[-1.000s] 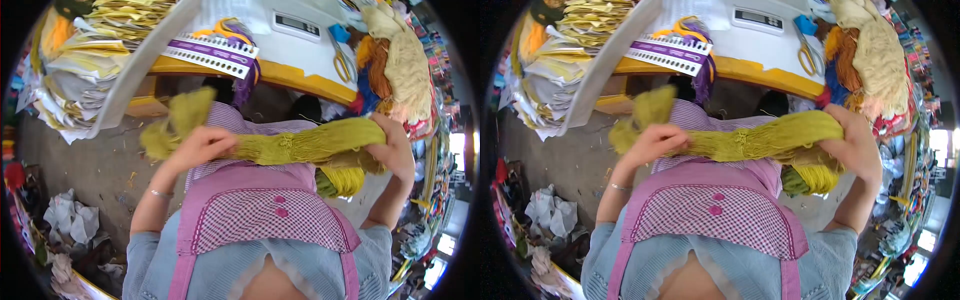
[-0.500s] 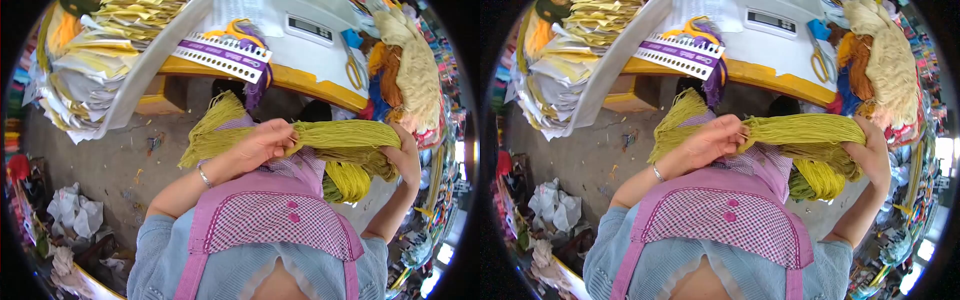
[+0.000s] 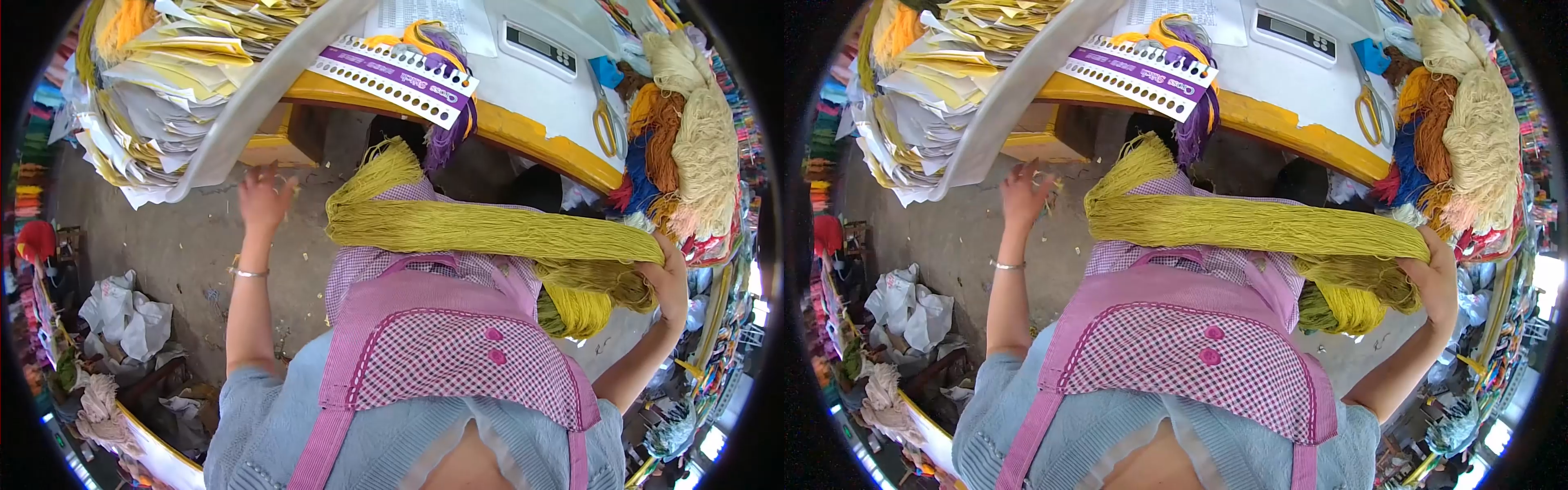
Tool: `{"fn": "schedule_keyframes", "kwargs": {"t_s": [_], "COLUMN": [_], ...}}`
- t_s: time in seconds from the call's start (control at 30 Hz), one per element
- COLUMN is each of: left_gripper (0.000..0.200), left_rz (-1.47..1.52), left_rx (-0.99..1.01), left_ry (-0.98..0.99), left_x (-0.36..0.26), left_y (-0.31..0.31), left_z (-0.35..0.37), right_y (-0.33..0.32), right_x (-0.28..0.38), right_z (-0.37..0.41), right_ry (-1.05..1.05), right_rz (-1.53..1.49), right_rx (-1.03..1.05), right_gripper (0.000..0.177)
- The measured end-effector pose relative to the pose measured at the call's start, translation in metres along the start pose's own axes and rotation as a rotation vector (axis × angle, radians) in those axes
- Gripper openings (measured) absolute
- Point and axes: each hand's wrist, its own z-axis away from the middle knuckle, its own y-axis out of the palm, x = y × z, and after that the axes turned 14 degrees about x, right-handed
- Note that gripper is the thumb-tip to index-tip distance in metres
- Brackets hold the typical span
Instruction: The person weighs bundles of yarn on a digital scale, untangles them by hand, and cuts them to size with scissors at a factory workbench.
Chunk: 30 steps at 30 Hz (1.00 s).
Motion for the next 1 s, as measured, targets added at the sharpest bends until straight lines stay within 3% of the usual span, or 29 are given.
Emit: {"fn": "schedule_keyframes", "kwargs": {"t_s": [0.03,0.1,0.2,0.27,0.33,0.4,0.43,0.47,0.53,0.57,0.67,0.7,0.77,0.87,0.9,1.0], "left_gripper": [0.064,0.069,0.063,0.048,0.035,0.03,0.035,0.035,0.044,0.043,0.033,0.033,0.025,0.023,0.024,0.02], "left_rz": [0.525,0.815,0.786,0.799,1.634,1.878,1.915,1.912,1.499,1.173,0.909,0.909,1.419,1.263,1.288,1.209], "left_rx": [0.262,0.286,0.371,0.653,0.412,0.255,0.222,0.215,0.555,0.518,0.485,0.487,0.661,0.754,0.632,0.657], "left_ry": [-0.071,-0.062,0.021,-0.085,-0.372,-0.618,-0.642,-0.655,-0.528,-0.349,-0.248,-0.249,-0.325,-0.171,-0.106,-0.118], "left_x": [-0.013,-0.063,-0.089,-0.076,-0.042,-0.016,-0.006,0.002,0.011,0.012,0.016,0.006,-0.027,-0.061,-0.069,-0.069], "left_y": [0.006,0.02,0.046,0.035,0.041,0.029,0.032,0.035,0.038,0.041,0.056,0.045,0.031,0.032,0.036,0.028], "left_z": [-0.009,-0.014,-0.011,-0.022,-0.018,-0.019,-0.016,-0.008,0.004,0.012,0.03,0.031,0.03,0.031,0.035,0.035], "right_y": [-0.001,-0.007,-0.027,-0.037,-0.042,-0.042,-0.033,-0.033,-0.031,-0.038,-0.027,-0.019,-0.014,-0.005,-0.004,-0.001], "right_x": [0.0,0.002,-0.001,0.004,-0.012,-0.017,-0.027,-0.051,-0.087,-0.116,-0.156,-0.161,-0.171,-0.172,-0.174,-0.18], "right_z": [0.002,0.006,0.02,0.034,0.043,0.035,0.025,0.011,-0.014,-0.024,-0.036,-0.036,-0.036,-0.036,-0.037,-0.028], "right_ry": [0.015,-0.008,-0.013,0.047,0.016,0.091,0.09,0.043,0.182,0.222,0.258,0.238,0.257,0.246,0.256,0.294], "right_rz": [0.008,0.019,0.059,0.061,0.069,0.026,0.011,0.225,0.075,0.099,-0.074,-0.165,-0.243,-0.323,-0.296,-0.268], "right_rx": [-0.024,-0.053,-0.156,-0.248,-0.365,-0.16,-0.117,-0.133,-0.039,-0.003,0.037,0.005,0.03,0.015,0.022,0.01], "right_gripper": [0.022,0.025,0.035,0.039,0.038,0.037,0.036,0.03,0.026,0.029,0.032,0.034,0.034,0.03,0.029,0.026]}}
